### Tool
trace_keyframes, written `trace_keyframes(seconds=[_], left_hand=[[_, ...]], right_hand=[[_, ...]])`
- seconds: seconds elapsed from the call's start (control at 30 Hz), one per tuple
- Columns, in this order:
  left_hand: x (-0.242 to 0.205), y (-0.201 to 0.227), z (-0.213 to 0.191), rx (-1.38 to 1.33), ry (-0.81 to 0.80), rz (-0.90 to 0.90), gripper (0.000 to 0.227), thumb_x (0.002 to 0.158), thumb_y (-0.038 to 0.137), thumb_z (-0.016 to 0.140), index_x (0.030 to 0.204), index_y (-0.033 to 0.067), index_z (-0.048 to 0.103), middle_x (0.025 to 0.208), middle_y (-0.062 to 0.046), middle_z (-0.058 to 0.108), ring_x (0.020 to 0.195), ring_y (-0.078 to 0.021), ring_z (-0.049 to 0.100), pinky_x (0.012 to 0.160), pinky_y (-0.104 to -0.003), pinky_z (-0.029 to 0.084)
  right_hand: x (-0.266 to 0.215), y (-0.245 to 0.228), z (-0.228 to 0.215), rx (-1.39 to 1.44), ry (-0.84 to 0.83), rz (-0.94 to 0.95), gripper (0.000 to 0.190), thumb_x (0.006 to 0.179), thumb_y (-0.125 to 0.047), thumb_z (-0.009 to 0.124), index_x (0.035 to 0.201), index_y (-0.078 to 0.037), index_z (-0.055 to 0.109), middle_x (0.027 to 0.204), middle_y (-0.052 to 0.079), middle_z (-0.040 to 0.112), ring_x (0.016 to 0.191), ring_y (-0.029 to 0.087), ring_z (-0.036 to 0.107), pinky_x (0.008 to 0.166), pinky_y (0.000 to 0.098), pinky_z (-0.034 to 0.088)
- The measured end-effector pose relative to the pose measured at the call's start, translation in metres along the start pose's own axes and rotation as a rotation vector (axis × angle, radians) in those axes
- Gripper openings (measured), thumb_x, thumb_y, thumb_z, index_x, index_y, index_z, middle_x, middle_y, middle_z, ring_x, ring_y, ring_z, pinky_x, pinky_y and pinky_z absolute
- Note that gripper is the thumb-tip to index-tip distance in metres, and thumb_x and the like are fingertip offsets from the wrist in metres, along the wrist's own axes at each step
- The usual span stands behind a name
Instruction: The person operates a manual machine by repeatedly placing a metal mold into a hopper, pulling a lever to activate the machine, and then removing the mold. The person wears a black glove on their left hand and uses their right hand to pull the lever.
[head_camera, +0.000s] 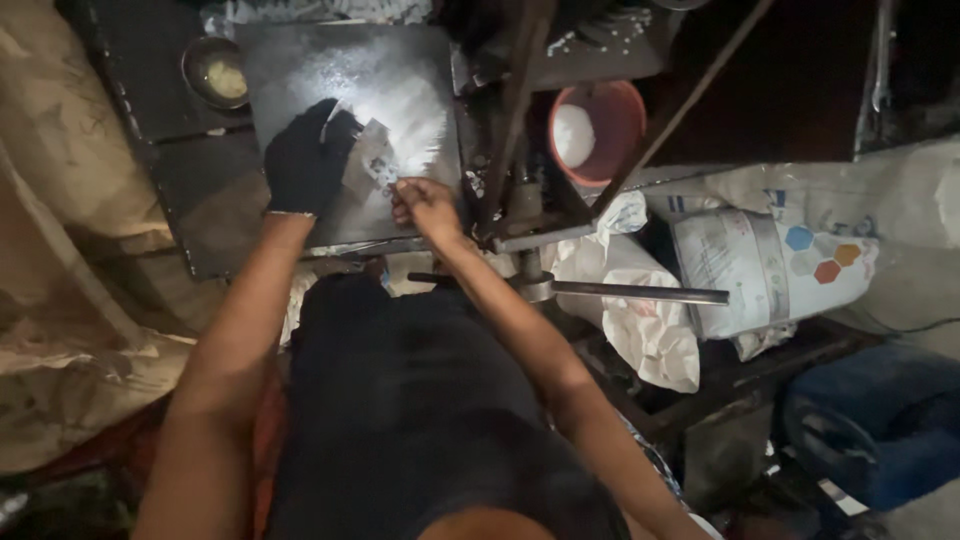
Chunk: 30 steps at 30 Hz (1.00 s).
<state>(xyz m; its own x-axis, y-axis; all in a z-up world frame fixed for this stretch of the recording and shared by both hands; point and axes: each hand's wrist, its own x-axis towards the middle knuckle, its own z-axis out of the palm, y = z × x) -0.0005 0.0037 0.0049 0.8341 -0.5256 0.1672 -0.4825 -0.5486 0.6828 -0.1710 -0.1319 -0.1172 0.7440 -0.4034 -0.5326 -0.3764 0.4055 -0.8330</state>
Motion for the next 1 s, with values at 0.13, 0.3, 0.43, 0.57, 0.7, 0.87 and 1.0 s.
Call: trace_keyframes(seconds=[0.13, 0.3, 0.43, 0.57, 0.7, 0.87, 1.0], left_hand=[[-0.011, -0.012, 0.005, -0.067, -0.037, -0.092, 0.034, 0.106, 0.032, 0.059, 0.124, 0.0061, 0.071, 0.115, -0.019, 0.073, 0.106, -0.0361, 0.07, 0.091, -0.044, 0.054], [-0.056, -0.044, 0.016, -0.438, 0.134, -0.324, 0.026, 0.108, 0.016, 0.051, 0.125, 0.0038, 0.068, 0.119, -0.015, 0.073, 0.112, -0.0289, 0.071, 0.097, -0.039, 0.054], [-0.086, -0.06, 0.013, -0.198, 0.145, -0.052, 0.035, 0.103, 0.009, 0.064, 0.138, 0.0023, 0.062, 0.13, -0.016, 0.069, 0.116, -0.0294, 0.069, 0.103, -0.039, 0.054], [-0.087, -0.057, 0.015, -0.266, -0.069, -0.235, 0.075, 0.081, 0.02, 0.08, 0.148, 0.0035, 0.05, 0.131, -0.019, 0.063, 0.105, -0.0315, 0.067, 0.092, -0.039, 0.055], [-0.081, -0.05, 0.013, -0.181, -0.043, -0.067, 0.1, 0.068, 0.035, 0.092, 0.148, -0.0035, 0.046, 0.138, -0.024, 0.058, 0.123, -0.0406, 0.061, 0.103, -0.046, 0.049], [-0.076, -0.03, 0.002, -0.111, 0.029, -0.046, 0.111, 0.061, 0.051, 0.094, 0.146, -0.0049, 0.048, 0.138, -0.027, 0.059, 0.124, -0.0428, 0.06, 0.105, -0.048, 0.047], [-0.064, -0.007, -0.003, -0.074, 0.041, -0.11, 0.113, 0.058, 0.054, 0.094, 0.142, -0.0066, 0.049, 0.132, -0.028, 0.062, 0.119, -0.0425, 0.061, 0.1, -0.05, 0.048]], right_hand=[[-0.001, 0.003, -0.01, -0.016, 0.035, 0.038, 0.028, 0.103, -0.019, 0.063, 0.114, 0.006, 0.068, 0.083, 0.009, 0.071, 0.066, 0.016, 0.067, 0.06, 0.0298, 0.058], [-0.021, -0.021, -0.018, 0.11, 0.056, 0.166, 0.023, 0.102, -0.018, 0.061, 0.112, 0.001, 0.069, 0.086, 0.007, 0.072, 0.069, 0.017, 0.068, 0.064, 0.0326, 0.059], [-0.028, -0.069, -0.013, 0.115, 0.058, 0.097, 0.018, 0.102, -0.017, 0.058, 0.107, -0.003, 0.069, 0.086, 0.007, 0.071, 0.071, 0.017, 0.067, 0.066, 0.0335, 0.058], [0.027, -0.144, 0.021, -0.044, 0.026, -0.146, 0.016, 0.104, -0.016, 0.062, 0.107, -0.003, 0.071, 0.087, 0.005, 0.069, 0.076, 0.015, 0.065, 0.067, 0.0314, 0.056], [0.11, -0.214, 0.061, -0.3, -0.112, -0.56, 0.037, 0.104, -0.023, 0.057, 0.137, -0.008, 0.057, 0.103, 0.008, 0.073, 0.084, 0.018, 0.067, 0.073, 0.0329, 0.057], [0.075, -0.208, 0.065, -1.114, -0.279, -0.905, 0.06, 0.081, -0.006, 0.07, 0.14, -0.006, 0.056, 0.14, 0.021, 0.06, 0.135, 0.04, 0.053, 0.115, 0.049, 0.043], [0.024, -0.195, 0.061, -1.598, -0.417, -0.965, 0.078, 0.065, 0.004, 0.062, 0.142, -0.007, 0.054, 0.151, 0.021, 0.048, 0.139, 0.041, 0.038, 0.107, 0.0542, 0.033]])
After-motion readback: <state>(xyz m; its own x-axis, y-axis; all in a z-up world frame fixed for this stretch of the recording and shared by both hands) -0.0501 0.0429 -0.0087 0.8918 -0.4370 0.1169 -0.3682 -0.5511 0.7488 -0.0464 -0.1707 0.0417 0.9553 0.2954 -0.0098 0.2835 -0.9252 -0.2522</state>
